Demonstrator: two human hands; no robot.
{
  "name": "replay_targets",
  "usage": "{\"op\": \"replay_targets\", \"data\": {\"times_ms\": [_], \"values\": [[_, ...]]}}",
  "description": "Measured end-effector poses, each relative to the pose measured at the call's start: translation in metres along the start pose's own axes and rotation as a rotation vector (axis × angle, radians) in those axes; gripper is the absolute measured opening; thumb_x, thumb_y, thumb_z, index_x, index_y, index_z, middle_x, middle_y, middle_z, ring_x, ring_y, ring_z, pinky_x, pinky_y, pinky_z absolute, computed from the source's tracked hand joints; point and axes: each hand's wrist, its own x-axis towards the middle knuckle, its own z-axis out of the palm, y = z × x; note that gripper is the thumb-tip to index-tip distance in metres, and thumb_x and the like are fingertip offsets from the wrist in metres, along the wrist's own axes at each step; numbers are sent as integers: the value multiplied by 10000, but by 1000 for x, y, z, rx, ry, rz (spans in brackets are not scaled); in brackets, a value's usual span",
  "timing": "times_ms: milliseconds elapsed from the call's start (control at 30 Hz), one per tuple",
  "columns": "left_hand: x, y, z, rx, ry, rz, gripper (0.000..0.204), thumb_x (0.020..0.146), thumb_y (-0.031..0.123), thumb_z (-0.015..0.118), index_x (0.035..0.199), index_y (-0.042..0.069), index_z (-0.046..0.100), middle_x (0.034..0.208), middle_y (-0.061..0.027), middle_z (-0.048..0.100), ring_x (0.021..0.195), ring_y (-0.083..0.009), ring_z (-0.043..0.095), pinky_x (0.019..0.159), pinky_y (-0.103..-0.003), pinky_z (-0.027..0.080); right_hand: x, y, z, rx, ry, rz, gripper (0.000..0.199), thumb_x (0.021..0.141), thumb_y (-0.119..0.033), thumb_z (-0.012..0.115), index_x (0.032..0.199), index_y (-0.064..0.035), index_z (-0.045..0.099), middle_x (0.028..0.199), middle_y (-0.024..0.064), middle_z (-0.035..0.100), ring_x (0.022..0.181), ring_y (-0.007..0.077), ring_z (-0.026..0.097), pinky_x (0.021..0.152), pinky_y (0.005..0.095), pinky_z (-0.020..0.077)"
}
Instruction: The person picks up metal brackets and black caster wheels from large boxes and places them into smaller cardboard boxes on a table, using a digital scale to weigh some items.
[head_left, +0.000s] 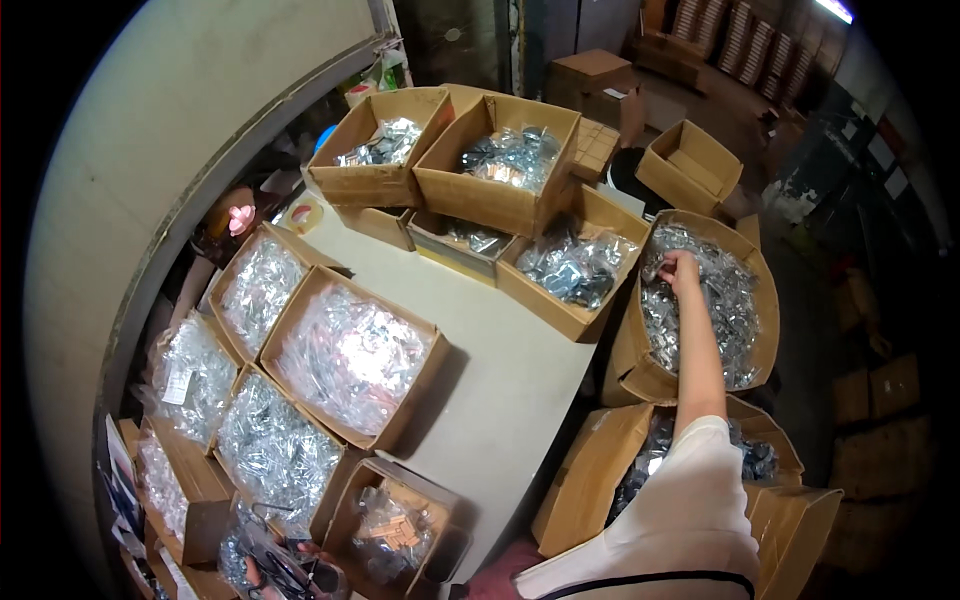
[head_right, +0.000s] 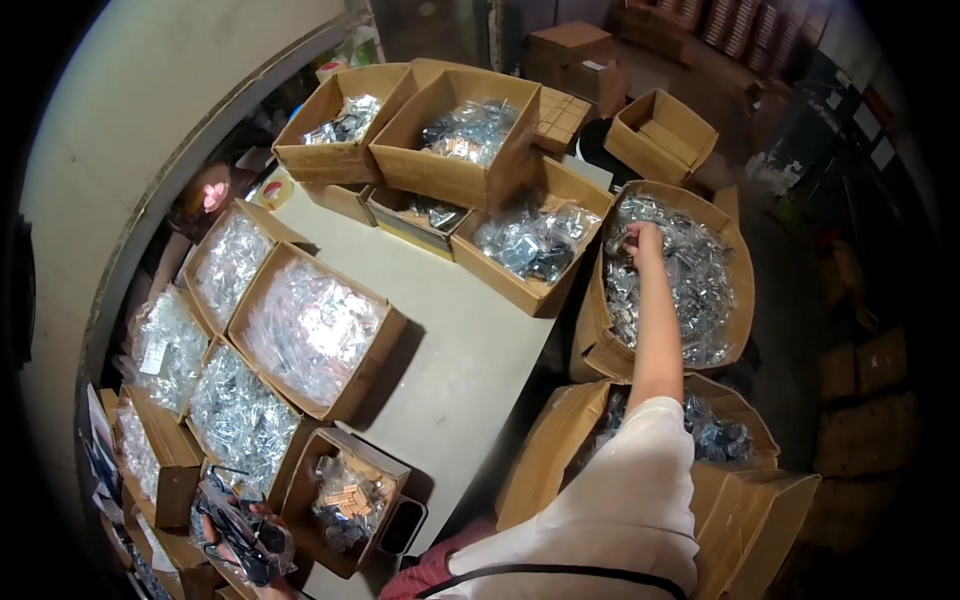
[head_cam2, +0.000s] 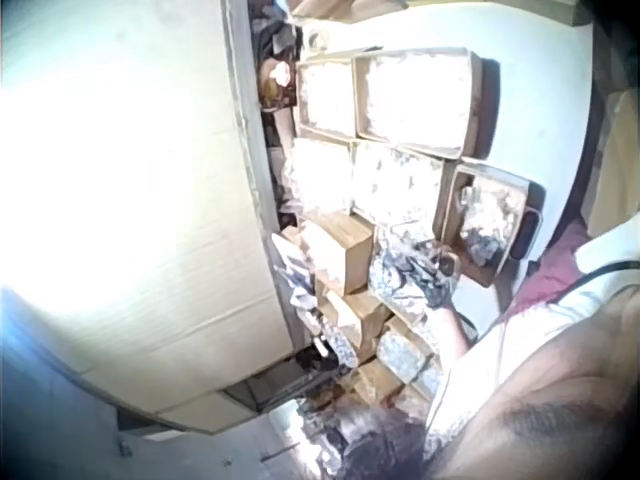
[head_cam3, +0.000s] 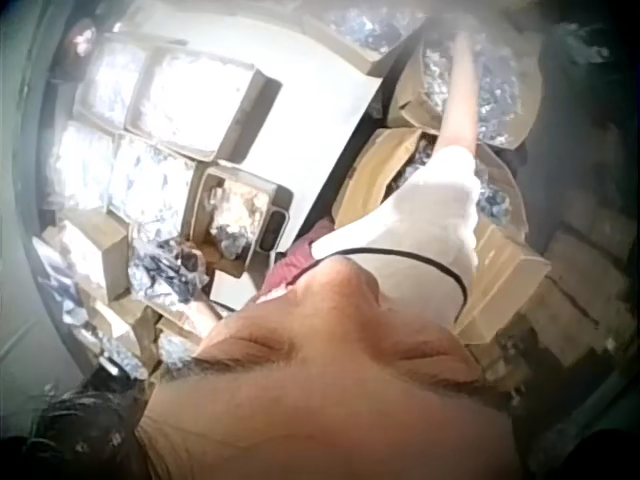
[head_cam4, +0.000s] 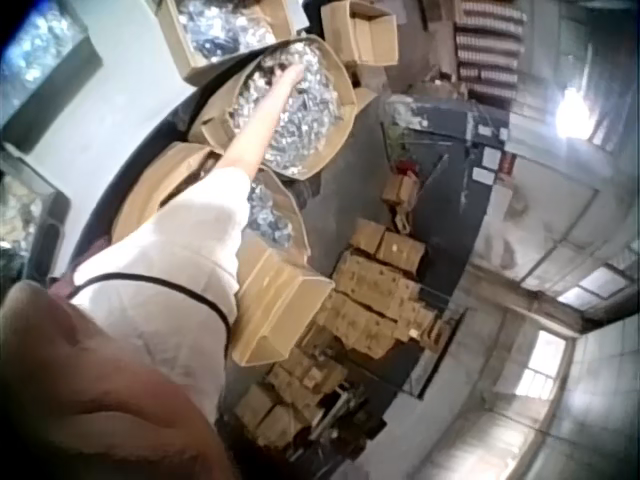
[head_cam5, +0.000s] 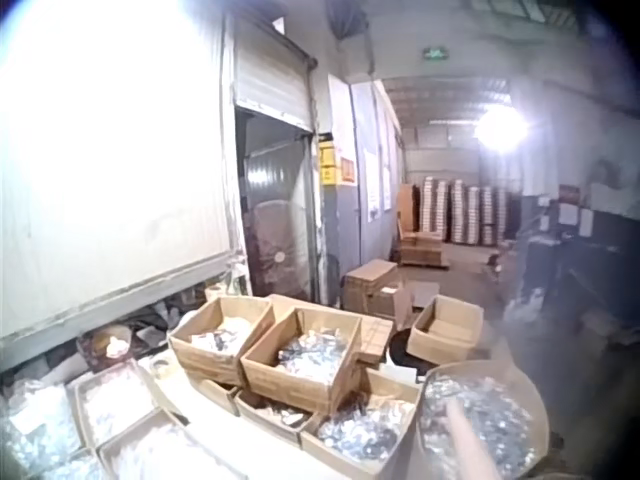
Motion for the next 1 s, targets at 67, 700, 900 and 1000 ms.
{"op": "replay_targets", "data": {"times_ms": [67,700,900,1000], "values": [[7,-4,-3,-18,-60,-10,632,889,628,490,1248,115,572,1024,-212,613,990,-311,583,890,-477,443,-31,-50,-12,-16,-130,5,128,808,-123,549,841,-12,604,813,127,616,702,250,597,631,431,558],[-53,-14,0,-209,-400,-161,605,854,644,512,1175,134,564,1040,-238,580,905,-351,561,783,-496,427,-640,-51,186,-500,-1808,-461,419,959,-203,568,1330,-10,540,1214,155,614,1019,204,611,890,326,463],[-95,23,-40,-259,-415,-16,610,828,648,557,1102,103,542,982,-235,561,801,-332,532,678,-462,427,-691,-59,214,-497,-1913,-1046,219,886,-232,625,952,-37,698,1088,138,691,843,291,691,744,363,549],[-114,43,-44,-225,-517,74,609,857,631,549,1212,135,552,1004,-264,538,899,-405,512,699,-470,480,-697,-82,224,-257,-1927,-800,239,864,-216,644,871,16,703,1013,152,703,806,250,694,689,334,543]]}}
